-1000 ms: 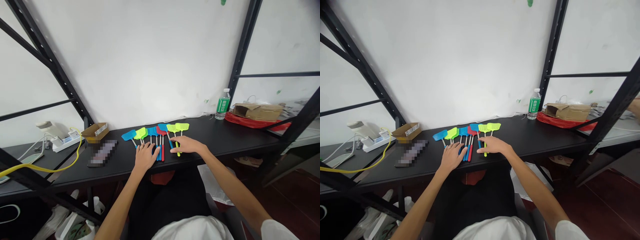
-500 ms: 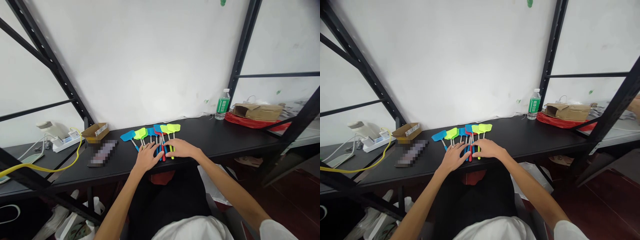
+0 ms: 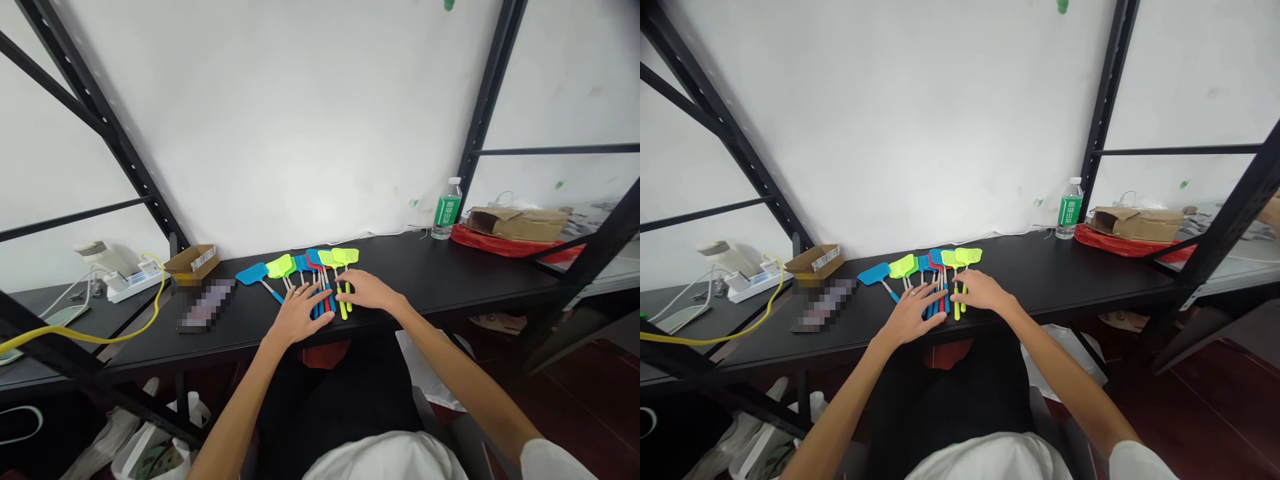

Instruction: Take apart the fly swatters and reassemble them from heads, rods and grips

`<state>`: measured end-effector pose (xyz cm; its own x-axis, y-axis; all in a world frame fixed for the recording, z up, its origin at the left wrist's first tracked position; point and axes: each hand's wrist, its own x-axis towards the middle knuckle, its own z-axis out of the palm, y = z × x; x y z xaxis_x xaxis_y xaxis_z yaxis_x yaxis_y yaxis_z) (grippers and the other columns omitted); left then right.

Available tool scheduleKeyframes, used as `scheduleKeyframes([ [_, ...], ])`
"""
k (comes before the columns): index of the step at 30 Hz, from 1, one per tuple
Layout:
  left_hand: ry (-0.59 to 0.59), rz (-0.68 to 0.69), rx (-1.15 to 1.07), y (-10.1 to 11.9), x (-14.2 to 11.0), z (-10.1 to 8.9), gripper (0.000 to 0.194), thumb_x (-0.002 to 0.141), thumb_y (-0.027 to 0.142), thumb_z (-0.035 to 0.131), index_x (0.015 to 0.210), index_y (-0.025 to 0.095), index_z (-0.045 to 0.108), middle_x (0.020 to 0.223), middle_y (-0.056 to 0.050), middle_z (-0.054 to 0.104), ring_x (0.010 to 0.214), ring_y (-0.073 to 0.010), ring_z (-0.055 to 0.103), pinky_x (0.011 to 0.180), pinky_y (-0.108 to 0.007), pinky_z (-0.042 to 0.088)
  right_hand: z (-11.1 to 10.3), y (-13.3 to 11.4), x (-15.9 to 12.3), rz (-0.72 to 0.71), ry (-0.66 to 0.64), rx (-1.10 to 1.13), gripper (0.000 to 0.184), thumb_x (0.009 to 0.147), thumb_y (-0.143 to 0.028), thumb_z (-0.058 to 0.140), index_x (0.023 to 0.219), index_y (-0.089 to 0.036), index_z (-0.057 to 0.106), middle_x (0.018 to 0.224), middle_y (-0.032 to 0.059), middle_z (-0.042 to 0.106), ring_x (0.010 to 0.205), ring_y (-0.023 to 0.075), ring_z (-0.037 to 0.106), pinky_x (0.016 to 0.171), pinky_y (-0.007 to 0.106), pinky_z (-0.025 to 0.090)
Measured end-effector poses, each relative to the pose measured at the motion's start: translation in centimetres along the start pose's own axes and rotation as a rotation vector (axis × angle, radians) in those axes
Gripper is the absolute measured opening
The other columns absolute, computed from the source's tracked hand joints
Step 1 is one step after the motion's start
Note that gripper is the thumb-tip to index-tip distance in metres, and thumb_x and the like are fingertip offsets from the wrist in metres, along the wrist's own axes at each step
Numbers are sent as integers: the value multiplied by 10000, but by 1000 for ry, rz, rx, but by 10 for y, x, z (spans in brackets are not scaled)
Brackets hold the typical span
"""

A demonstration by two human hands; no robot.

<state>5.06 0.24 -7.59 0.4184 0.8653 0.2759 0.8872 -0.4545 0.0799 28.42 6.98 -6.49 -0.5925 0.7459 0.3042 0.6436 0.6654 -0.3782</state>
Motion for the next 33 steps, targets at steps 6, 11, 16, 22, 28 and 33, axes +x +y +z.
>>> scheduleKeyframes([
  [6, -26, 78, -16, -2, 0, 0, 645, 906, 709, 410, 1459, 383, 472, 1588, -20, 367, 1460, -346, 310, 1175, -582, 221, 8, -3, -1, -49, -23, -19, 507, 893, -536, 586, 1264, -196, 647, 1239, 123, 675, 1140, 302, 621, 946, 377, 457],
  [11, -15, 65, -32, -3, 0, 2, 620, 903, 675, 461, 1431, 354, 506, 1571, -35, 397, 1434, -345, 360, 1160, -583, 264, 6, -6, 0, -96, -32, 24, 494, 884, -542, 598, 1255, -221, 652, 1236, 103, 683, 1117, 290, 634, 906, 350, 459],
  [16, 35, 61, -28, -3, 1, 4, 542, 918, 584, 502, 1402, 340, 530, 1542, -40, 440, 1394, -335, 417, 1144, -569, 305, -2, -5, 1, -75, -16, 62, 309, 903, -471, 595, 1025, -212, 710, 1016, 62, 739, 892, 217, 681, 765, 292, 456],
  [22, 91, 88, -12, -5, 1, 5, 495, 919, 520, 529, 1378, 336, 561, 1534, -47, 446, 1381, -329, 429, 1141, -549, 322, -5, -2, 4, 82, 69, 15, 229, 880, -416, 617, 948, -213, 698, 939, 52, 728, 841, 191, 667, 714, 261, 437],
  [28, 72, 176, -26, 13, 2, 4, 538, 922, 562, 518, 1422, 363, 523, 1563, -30, 409, 1427, -319, 370, 1184, -556, 244, -2, 0, 2, 436, 115, -222, 372, 862, -553, 579, 863, -210, 723, 934, 113, 733, 891, 277, 683, 743, 337, 452],
  [33, 64, 187, -10, 29, 4, 10, 473, 967, 573, 422, 1354, 362, 593, 1555, -21, 424, 1435, -329, 359, 1178, -572, 241, -5, 0, 0, 478, 30, -228, 335, 836, -512, 575, 863, -232, 758, 910, 118, 744, 889, 301, 698, 741, 356, 470],
])
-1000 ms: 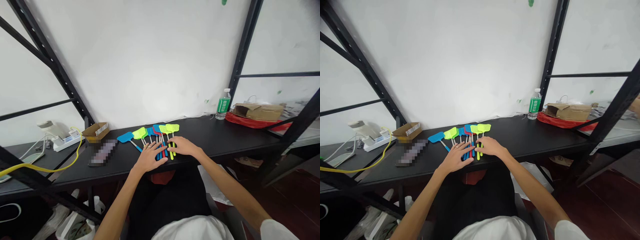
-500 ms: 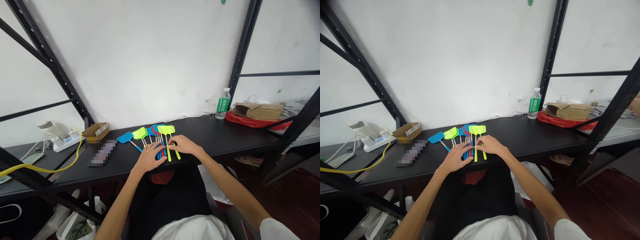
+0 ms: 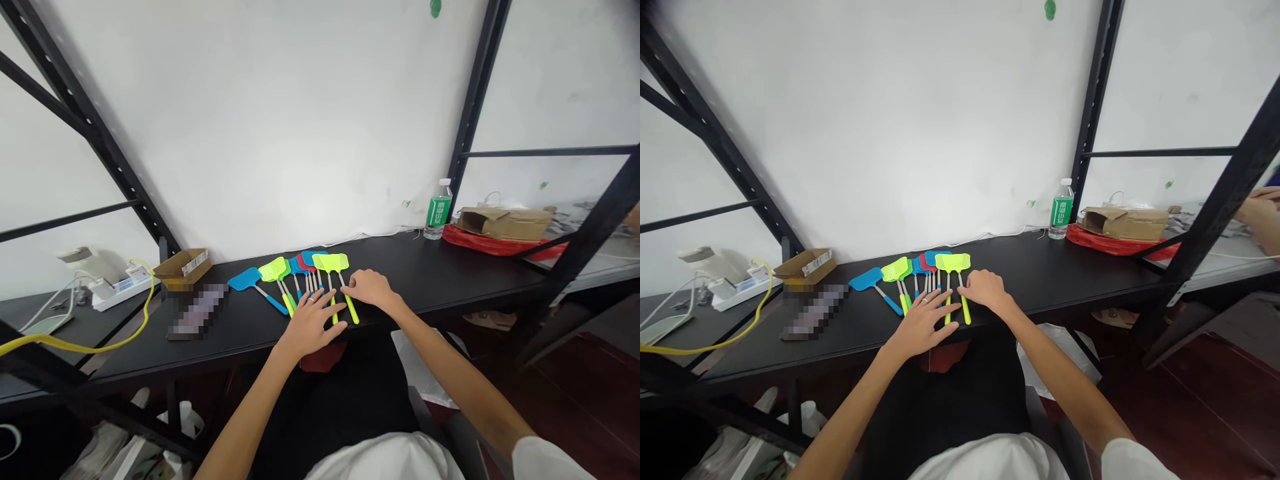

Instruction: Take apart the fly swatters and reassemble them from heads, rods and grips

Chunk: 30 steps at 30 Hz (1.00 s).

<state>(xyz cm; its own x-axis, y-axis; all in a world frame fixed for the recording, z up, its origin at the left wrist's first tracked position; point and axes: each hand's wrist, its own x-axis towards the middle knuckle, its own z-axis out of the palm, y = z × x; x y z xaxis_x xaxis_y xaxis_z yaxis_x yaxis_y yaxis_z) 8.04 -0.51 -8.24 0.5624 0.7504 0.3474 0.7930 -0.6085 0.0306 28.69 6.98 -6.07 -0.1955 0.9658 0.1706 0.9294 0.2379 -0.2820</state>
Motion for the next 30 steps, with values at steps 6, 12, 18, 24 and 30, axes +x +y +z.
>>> scheduleKeyframes([
  [6, 10, -101, 19, -23, -5, -1, 436, 975, 563, 415, 1292, 361, 636, 1502, -12, 497, 1404, -326, 406, 1164, -591, 259, -2, 1, 1, 28, -54, -40, 247, 785, -416, 598, 823, -224, 749, 914, 117, 744, 883, 302, 700, 724, 348, 478],
  [12, 4, -133, 50, -36, -7, -1, 430, 975, 550, 419, 1297, 361, 634, 1521, -37, 468, 1400, -333, 409, 1145, -611, 281, 3, -2, 2, 41, -8, -58, 478, 817, -623, 543, 886, -194, 742, 966, 159, 735, 909, 317, 698, 752, 375, 490],
  [18, -1, -125, 18, -44, -7, -6, 421, 978, 522, 430, 1295, 342, 642, 1497, -42, 497, 1357, -290, 469, 1120, -523, 368, 5, 3, 5, 50, -14, -12, 246, 808, -400, 593, 781, -198, 731, 895, 140, 741, 882, 303, 708, 729, 348, 490],
  [24, 23, -127, 11, -44, -8, -7, 414, 978, 513, 436, 1266, 322, 664, 1475, -59, 521, 1345, -289, 484, 1124, -534, 353, -2, 12, 12, -17, -64, 325, 284, 837, -341, 543, 638, -185, 672, 661, 67, 700, 637, 206, 688, 629, 280, 486],
  [30, 119, -155, -137, -22, -1, -19, 446, 1016, 480, 352, 1280, 271, 645, 1385, -64, 601, 1304, -263, 518, 1131, -492, 337, -1, 5, 15, -137, -112, 993, 223, 853, -336, 549, 762, -162, 655, 583, 5, 627, 500, 127, 626, 442, 193, 431],
])
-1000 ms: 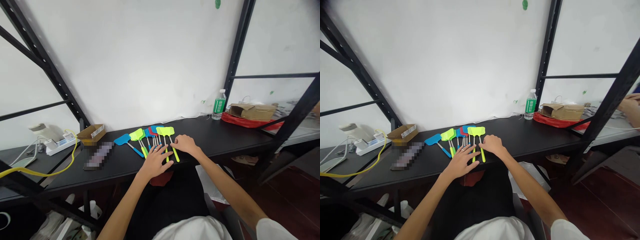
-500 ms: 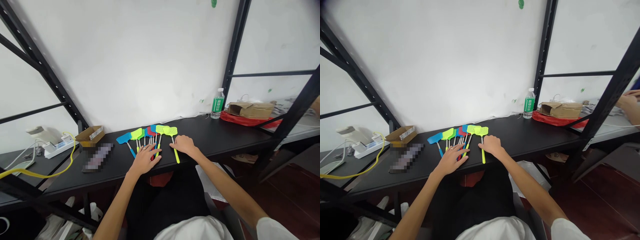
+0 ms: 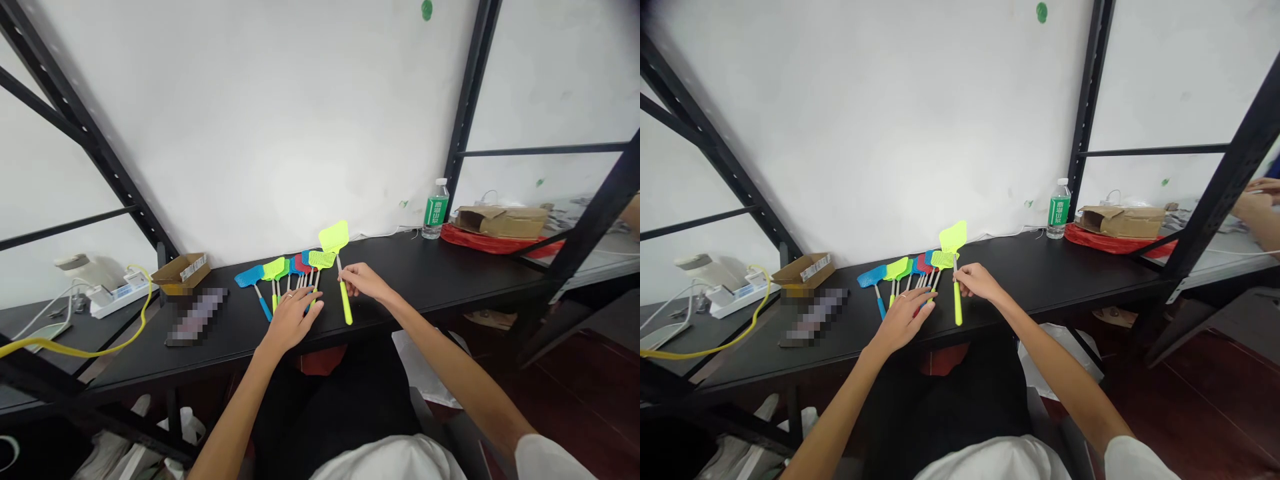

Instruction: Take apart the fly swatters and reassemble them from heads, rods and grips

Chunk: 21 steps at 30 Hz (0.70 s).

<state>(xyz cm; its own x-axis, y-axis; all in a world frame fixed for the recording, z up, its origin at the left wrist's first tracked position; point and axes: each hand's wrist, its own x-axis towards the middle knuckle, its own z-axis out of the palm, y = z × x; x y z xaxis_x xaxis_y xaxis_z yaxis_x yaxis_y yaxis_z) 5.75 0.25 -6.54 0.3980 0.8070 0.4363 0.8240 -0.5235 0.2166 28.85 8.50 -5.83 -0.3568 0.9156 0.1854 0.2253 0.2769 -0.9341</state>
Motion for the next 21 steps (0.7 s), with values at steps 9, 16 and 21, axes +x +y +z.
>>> scheduleKeyframes([
  [9, 8, -113, -492, 38, 9, -6, 348, 990, 490, 417, 999, 210, 623, 717, 0, 685, 688, -180, 658, 663, -268, 466, 17, -23, -13, -166, -68, 285, 368, 797, -504, 692, 873, -145, 711, 829, 65, 727, 644, 131, 677, 478, 180, 455],
  [16, 73, -198, -567, 34, 7, -3, 297, 968, 473, 442, 887, 220, 574, 614, 33, 588, 565, -156, 608, 589, -252, 435, 12, -23, -10, -90, 150, 550, 477, 850, -596, 616, 1127, -211, 661, 859, 47, 697, 536, 94, 616, 424, 180, 424],
  [21, 70, -223, -575, 32, 6, 4, 311, 966, 463, 430, 1039, 218, 606, 636, 32, 593, 536, -147, 585, 575, -251, 423, 6, -17, -5, -86, 228, 600, 462, 852, -629, 591, 995, -193, 650, 883, 73, 719, 587, 116, 649, 433, 186, 444],
])
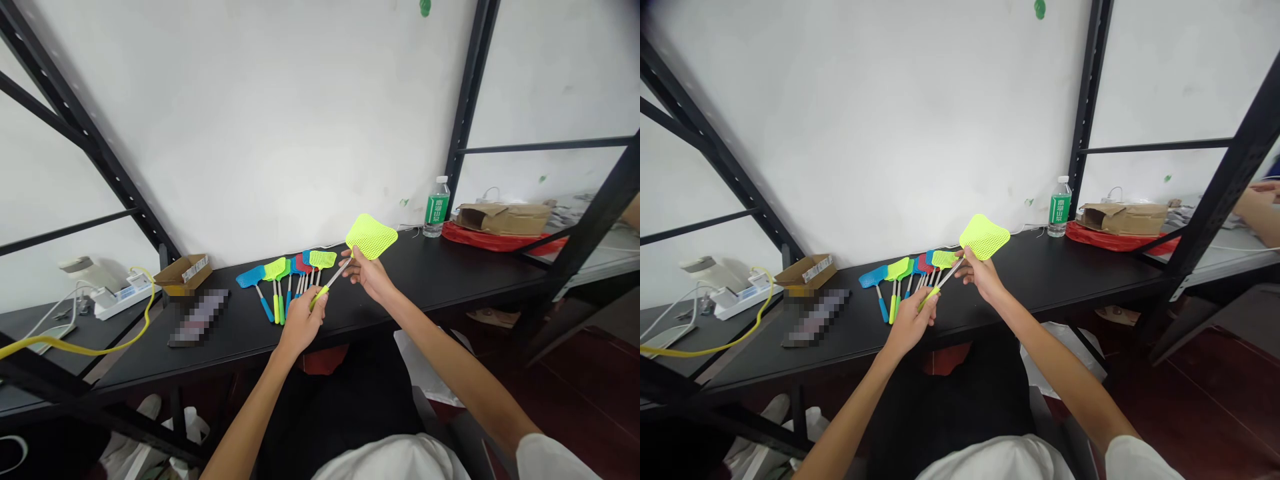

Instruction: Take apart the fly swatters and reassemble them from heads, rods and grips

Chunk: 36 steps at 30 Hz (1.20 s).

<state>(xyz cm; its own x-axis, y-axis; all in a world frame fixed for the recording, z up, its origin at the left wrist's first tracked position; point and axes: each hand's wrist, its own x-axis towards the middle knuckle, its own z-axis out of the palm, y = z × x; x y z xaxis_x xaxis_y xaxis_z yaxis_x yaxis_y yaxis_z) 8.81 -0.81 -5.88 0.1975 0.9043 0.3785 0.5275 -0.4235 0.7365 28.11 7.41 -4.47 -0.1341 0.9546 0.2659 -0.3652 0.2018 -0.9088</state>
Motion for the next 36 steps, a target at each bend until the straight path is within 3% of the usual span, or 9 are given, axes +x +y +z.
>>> scheduleKeyframes([
  [4, 10, 33, 14, -7, 0, 6, 370, 970, 436, 432, 1232, 210, 560, 656, 34, 576, 556, -139, 539, 569, -247, 383, -4, 4, 2, -52, -50, -106, 447, 785, -599, 691, 890, -165, 663, 861, 82, 726, 660, 141, 682, 493, 193, 491],
  [10, 58, 53, 102, -11, 0, 11, 369, 967, 472, 443, 1150, 203, 616, 585, 51, 459, 537, -135, 446, 545, -253, 299, -16, 2, 5, -231, -123, -493, 453, 813, -609, 647, 797, -156, 659, 690, 52, 681, 593, 153, 651, 516, 236, 505],
  [14, 80, 45, 133, -4, 0, 12, 376, 963, 488, 446, 1110, 206, 645, 580, 44, 448, 550, -149, 451, 557, -261, 308, -21, -6, 5, -302, -137, -606, 457, 845, -613, 604, 739, -169, 626, 659, 34, 656, 586, 148, 632, 538, 242, 484],
  [22, -90, -19, -195, 16, 0, 0, 324, 952, 468, 468, 843, 203, 619, 583, 34, 504, 558, -132, 465, 576, -251, 363, -17, -15, 1, -327, -181, -500, 442, 852, -609, 604, 756, -177, 619, 648, 29, 625, 580, 146, 602, 494, 244, 439],
  [30, -271, -230, -580, 15, 6, -6, 276, 890, 434, 536, 826, 176, 613, 539, 3, 562, 530, -133, 504, 622, -267, 430, -16, -13, 1, -296, -209, -436, 405, 841, -576, 644, 767, -178, 619, 645, 18, 625, 588, 140, 599, 501, 241, 440],
  [36, -380, -378, -757, 17, 1, -11, 331, 888, 492, 530, 820, 173, 586, 564, -13, 542, 545, -144, 524, 600, -278, 439, -19, -19, 3, -303, -149, -339, 388, 822, -557, 680, 763, -177, 625, 630, 21, 626, 581, 143, 605, 481, 239, 439],
])
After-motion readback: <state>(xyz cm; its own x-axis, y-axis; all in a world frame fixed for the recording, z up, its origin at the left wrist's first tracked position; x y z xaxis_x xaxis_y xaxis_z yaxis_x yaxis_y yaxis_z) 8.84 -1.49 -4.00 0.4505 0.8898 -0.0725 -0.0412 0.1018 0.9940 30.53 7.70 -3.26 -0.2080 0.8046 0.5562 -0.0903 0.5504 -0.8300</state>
